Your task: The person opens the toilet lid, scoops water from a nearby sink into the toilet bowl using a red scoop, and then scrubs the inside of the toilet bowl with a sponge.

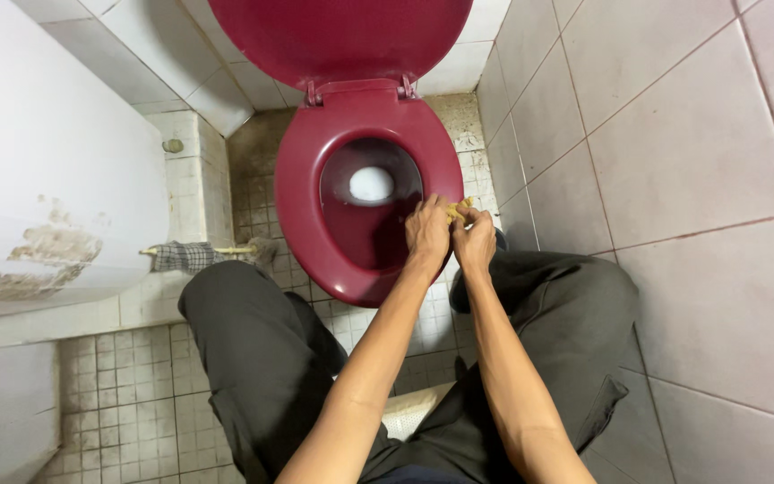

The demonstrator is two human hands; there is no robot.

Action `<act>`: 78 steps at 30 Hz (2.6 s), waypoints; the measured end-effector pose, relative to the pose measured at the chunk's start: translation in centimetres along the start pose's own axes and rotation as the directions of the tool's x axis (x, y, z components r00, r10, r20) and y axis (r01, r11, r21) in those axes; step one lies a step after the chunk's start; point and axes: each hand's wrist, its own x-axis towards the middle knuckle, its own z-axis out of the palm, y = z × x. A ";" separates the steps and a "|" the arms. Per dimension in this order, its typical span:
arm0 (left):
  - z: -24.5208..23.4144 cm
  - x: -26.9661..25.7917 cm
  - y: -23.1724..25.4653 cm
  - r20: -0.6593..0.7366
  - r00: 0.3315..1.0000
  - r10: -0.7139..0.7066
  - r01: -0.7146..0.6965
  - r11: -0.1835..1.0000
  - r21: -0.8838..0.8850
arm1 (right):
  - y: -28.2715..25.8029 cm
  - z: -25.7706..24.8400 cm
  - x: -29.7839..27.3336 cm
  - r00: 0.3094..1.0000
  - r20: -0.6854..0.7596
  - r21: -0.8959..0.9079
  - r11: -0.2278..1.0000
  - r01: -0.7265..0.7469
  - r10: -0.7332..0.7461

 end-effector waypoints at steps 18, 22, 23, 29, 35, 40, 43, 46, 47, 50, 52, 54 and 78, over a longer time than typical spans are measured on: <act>-7.4 -15.7 -2.6 -0.062 0.997 -0.035 0.033 0.999 -0.037 | -1.8 -1.1 -10.8 0.855 0.397 -0.253 0.856 0.451 -0.333; -11.0 -18.4 -4.8 -0.120 0.989 -0.085 0.082 0.996 -0.032 | -4.1 0.4 -13.5 0.780 0.509 -0.110 0.870 0.480 -0.366; -11.8 -18.8 -5.2 -0.124 0.984 -0.132 0.130 0.991 -0.023 | -4.7 0.7 -14.4 0.771 0.506 -0.062 0.875 0.480 -0.387; -14.4 -19.7 -7.5 -0.120 0.886 -0.448 0.429 0.890 -0.157 | -7.5 2.2 -17.9 0.729 0.477 0.127 0.859 0.496 -0.491; -12.0 -19.4 -7.2 -0.127 0.916 -0.382 0.342 0.905 -0.255 | -6.9 1.2 -17.4 0.798 0.418 -0.008 0.877 0.481 -0.434; -9.7 -18.2 -6.0 -0.060 0.969 -0.241 0.211 0.925 -0.315 | -5.1 -0.4 -15.1 0.872 0.361 -0.113 0.912 0.394 -0.332; -9.7 -18.0 -5.4 -0.063 0.975 -0.212 0.181 0.928 -0.326 | -4.7 -0.6 -14.6 0.885 0.333 -0.094 0.922 0.376 -0.327; -10.5 -17.9 -5.0 -0.179 0.959 -0.218 0.199 0.973 -0.118 | -5.2 0.1 -15.3 0.843 0.351 0.007 0.901 0.434 -0.409; -11.0 -17.9 -4.9 -0.209 0.938 -0.276 0.263 0.961 -0.089 | -5.5 0.5 -15.5 0.823 0.384 0.034 0.897 0.441 -0.419; -12.2 -18.2 -5.1 -0.261 0.872 -0.413 0.411 0.909 -0.065 | -6.4 1.9 -16.5 0.789 0.397 0.103 0.877 0.469 -0.468; -12.4 -18.4 -5.3 -0.239 0.849 -0.471 0.454 0.882 -0.126 | -6.4 2.3 -16.5 0.791 0.399 0.120 0.882 0.456 -0.464; -12.1 -18.6 -5.4 -0.204 0.866 -0.457 0.420 0.885 -0.200 | -6.2 2.8 -16.1 0.811 0.413 0.122 0.907 0.403 -0.415; -10.2 -18.2 -5.7 -0.146 0.808 -0.571 0.501 0.795 -0.341 | -6.4 0.8 -14.7 0.770 0.476 0.185 0.904 0.385 -0.425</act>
